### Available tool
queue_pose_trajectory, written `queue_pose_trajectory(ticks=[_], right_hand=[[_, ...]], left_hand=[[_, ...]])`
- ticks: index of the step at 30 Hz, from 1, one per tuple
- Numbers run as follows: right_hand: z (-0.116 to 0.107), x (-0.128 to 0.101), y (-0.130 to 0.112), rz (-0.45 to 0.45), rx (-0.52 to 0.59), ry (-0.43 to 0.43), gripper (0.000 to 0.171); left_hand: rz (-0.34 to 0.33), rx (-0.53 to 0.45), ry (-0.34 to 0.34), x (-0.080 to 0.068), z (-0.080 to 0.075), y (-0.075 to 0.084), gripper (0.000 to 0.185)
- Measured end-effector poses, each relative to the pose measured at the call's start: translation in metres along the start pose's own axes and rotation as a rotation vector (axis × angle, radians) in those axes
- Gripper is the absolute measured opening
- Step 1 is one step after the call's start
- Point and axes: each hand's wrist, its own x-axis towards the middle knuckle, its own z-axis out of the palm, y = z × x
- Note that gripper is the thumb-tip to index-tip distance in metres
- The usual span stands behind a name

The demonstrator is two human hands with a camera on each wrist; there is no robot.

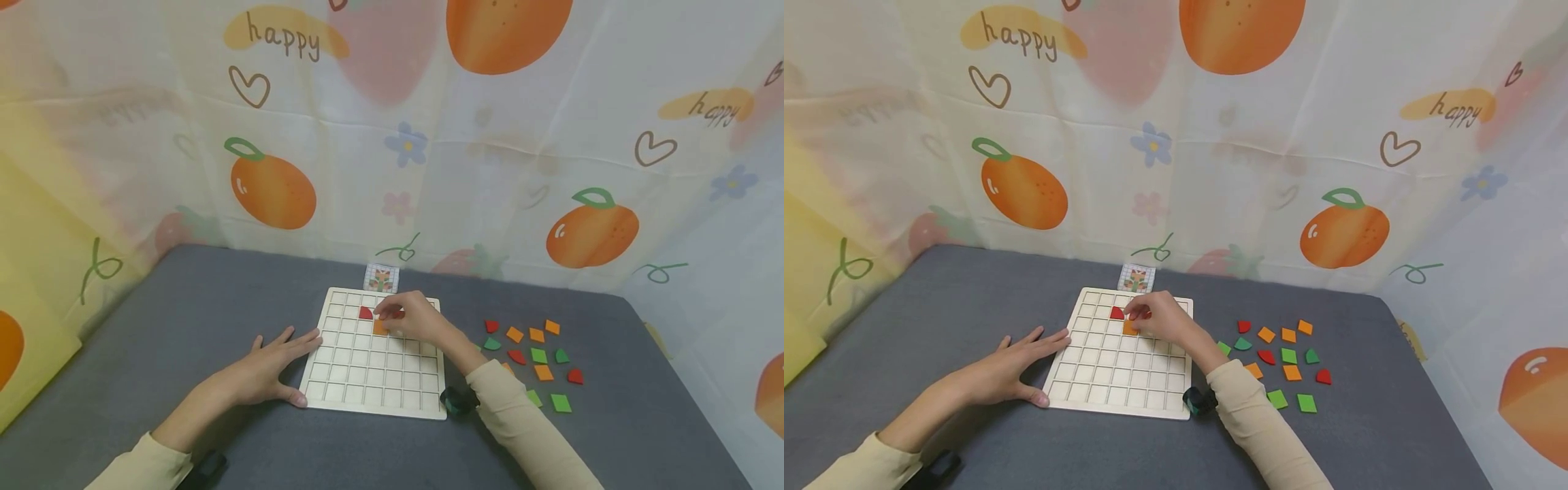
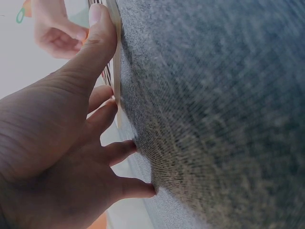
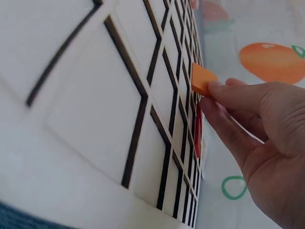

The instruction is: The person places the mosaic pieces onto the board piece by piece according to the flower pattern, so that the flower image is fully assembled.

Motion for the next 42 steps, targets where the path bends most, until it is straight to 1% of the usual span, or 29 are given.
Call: queue_pose_trajectory(ticks=[5, 11, 21, 26, 30, 37, 42], right_hand=[[0.0031, 0.0012, 0.0020, 0.017, -0.030, 0.009, 0.022], [0.0037, 0.0013, -0.0012, 0.025, -0.062, 0.018, 0.021], [0.0051, 0.0025, -0.0037, 0.074, -0.067, 0.001, 0.022], [0.0068, 0.0031, -0.0018, 0.082, -0.077, 0.003, 0.021], [0.0072, 0.0035, -0.0010, 0.081, -0.077, 0.005, 0.021], [0.0086, 0.0028, 0.0013, 0.036, -0.078, 0.019, 0.020], [0.0083, -0.0007, 0.0023, 0.033, -0.085, 0.032, 0.019]], left_hand=[[-0.003, 0.003, 0.000, 0.0005, 0.0001, 0.0005, 0.107], [0.004, 0.002, 0.009, 0.0007, 0.0006, -0.0004, 0.106], [-0.003, -0.004, 0.001, -0.0003, 0.0002, 0.0002, 0.106], [-0.004, -0.002, 0.001, -0.0002, 0.0005, 0.0007, 0.106], [-0.005, 0.001, 0.001, -0.0004, 0.0003, 0.0012, 0.106], [-0.007, 0.001, -0.004, 0.0003, 0.0003, 0.0013, 0.106], [-0.011, -0.006, -0.007, 0.0008, 0.0004, 0.0008, 0.106]])
